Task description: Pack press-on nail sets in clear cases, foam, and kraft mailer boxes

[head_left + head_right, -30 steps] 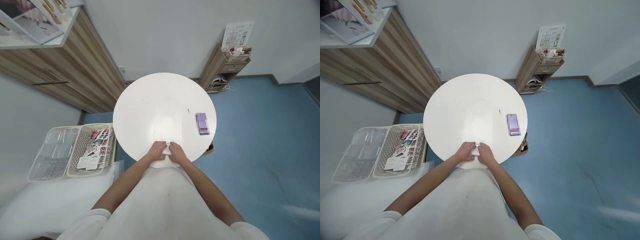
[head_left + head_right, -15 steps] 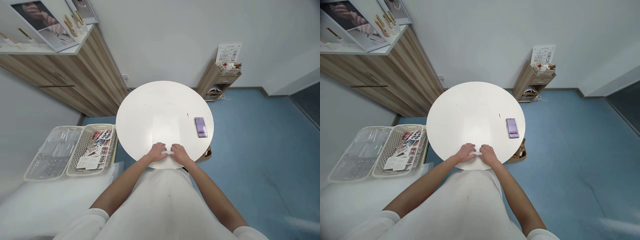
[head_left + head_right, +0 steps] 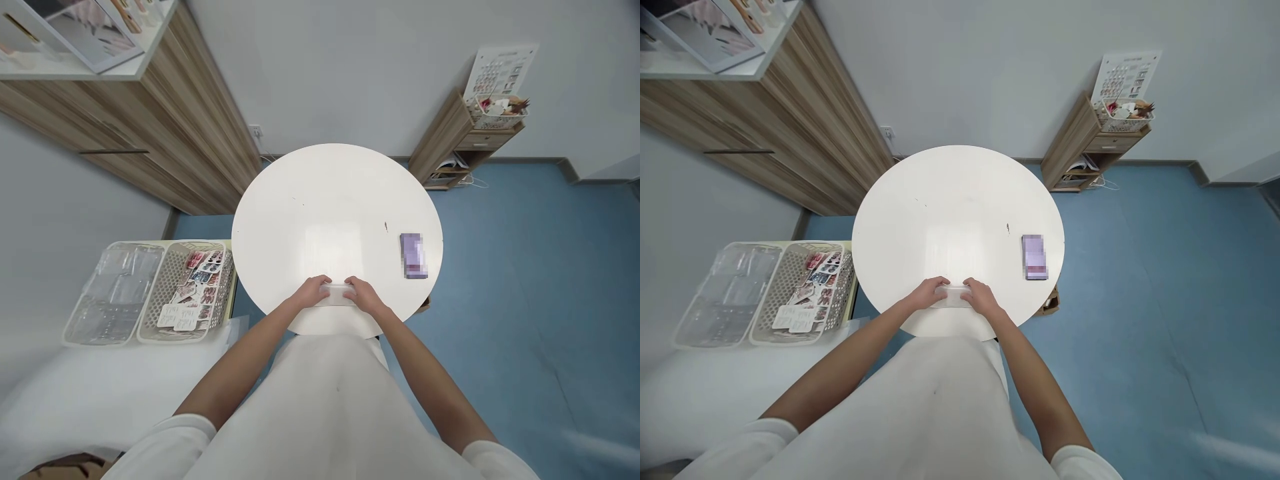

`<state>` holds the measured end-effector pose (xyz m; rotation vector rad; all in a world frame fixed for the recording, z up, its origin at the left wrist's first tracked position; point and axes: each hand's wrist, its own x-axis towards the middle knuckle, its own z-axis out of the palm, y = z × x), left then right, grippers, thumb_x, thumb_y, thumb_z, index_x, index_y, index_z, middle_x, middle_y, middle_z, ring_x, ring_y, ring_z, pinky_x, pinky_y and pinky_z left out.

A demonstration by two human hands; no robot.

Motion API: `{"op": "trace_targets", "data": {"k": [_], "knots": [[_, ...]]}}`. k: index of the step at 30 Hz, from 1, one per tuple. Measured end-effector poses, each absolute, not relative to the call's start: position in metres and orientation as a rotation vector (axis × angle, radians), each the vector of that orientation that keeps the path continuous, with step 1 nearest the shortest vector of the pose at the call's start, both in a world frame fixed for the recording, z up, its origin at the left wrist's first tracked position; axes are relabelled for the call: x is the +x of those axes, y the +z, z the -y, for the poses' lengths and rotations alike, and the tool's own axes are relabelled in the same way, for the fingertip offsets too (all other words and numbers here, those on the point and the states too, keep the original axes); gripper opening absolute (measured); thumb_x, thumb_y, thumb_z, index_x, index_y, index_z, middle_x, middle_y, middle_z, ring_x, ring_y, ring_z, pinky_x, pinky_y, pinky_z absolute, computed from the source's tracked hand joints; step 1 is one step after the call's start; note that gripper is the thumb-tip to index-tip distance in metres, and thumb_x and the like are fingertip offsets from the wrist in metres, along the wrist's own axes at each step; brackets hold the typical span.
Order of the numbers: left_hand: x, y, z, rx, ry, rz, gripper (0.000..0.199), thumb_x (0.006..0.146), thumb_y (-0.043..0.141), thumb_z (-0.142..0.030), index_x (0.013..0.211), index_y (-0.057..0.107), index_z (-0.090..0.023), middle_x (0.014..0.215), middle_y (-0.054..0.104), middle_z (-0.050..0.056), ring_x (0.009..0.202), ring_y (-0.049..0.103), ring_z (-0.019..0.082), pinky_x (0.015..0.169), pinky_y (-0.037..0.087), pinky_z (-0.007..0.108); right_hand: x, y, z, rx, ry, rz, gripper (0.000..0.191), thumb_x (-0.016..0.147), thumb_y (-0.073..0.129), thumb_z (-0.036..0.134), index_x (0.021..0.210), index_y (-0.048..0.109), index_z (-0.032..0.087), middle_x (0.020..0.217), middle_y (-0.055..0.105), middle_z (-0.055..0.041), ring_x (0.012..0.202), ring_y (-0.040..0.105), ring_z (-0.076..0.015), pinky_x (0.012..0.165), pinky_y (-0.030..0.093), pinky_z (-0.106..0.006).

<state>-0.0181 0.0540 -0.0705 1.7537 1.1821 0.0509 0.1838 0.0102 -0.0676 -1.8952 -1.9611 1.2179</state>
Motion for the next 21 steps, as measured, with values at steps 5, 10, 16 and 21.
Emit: {"op": "trace_targets", "data": {"k": [5, 10, 16, 21], "knots": [[-0.021, -0.078, -0.066, 1.566, -0.012, -1.207, 0.026, 0.072, 0.051, -0.027, 0.097, 0.056, -0.021, 0.096, 0.062, 0.003, 0.085, 0.059, 0.018, 0.067, 0.047, 0.027, 0.195, -0.080, -0.023, -1.897, 1.483, 1.719, 0.022, 0.077, 0.049, 0.032, 0.098, 0.052, 0.025, 0.100, 0.060, -0.0015, 0.084, 0.056, -0.0147, 0.064, 0.042, -0.025], [-0.025, -0.084, -0.069, 1.468, -0.072, -1.299, 0.020, 0.071, 0.053, -0.026, 0.089, 0.057, -0.021, 0.093, 0.063, 0.002, 0.082, 0.059, 0.017, 0.063, 0.046, 0.025, 0.199, -0.087, -0.031, -1.885, 1.550, 1.641, 0.017, 0.079, 0.044, 0.033, 0.090, 0.055, 0.025, 0.096, 0.061, -0.0002, 0.084, 0.056, -0.0145, 0.065, 0.043, -0.025], [-0.028, -0.084, -0.066, 1.619, -0.191, -1.427, 0.017, 0.071, 0.054, -0.030, 0.085, 0.057, -0.021, 0.091, 0.062, 0.003, 0.084, 0.057, 0.019, 0.065, 0.043, 0.026, 0.198, -0.090, -0.028, -2.024, 1.361, 1.674, 0.021, 0.081, 0.042, 0.030, 0.098, 0.052, 0.023, 0.098, 0.059, -0.0036, 0.086, 0.054, -0.0175, 0.069, 0.043, -0.029], [-0.022, -0.068, -0.055, 1.976, -0.089, -1.560, 0.035, 0.071, 0.052, -0.026, 0.106, 0.050, -0.021, 0.110, 0.054, 0.008, 0.102, 0.048, 0.025, 0.081, 0.037, 0.036, 0.191, -0.077, -0.021, -2.030, 0.755, 2.013, 0.033, 0.080, 0.044, 0.020, 0.112, 0.045, 0.020, 0.120, 0.045, -0.0129, 0.113, 0.038, -0.0273, 0.090, 0.030, -0.043]]}}
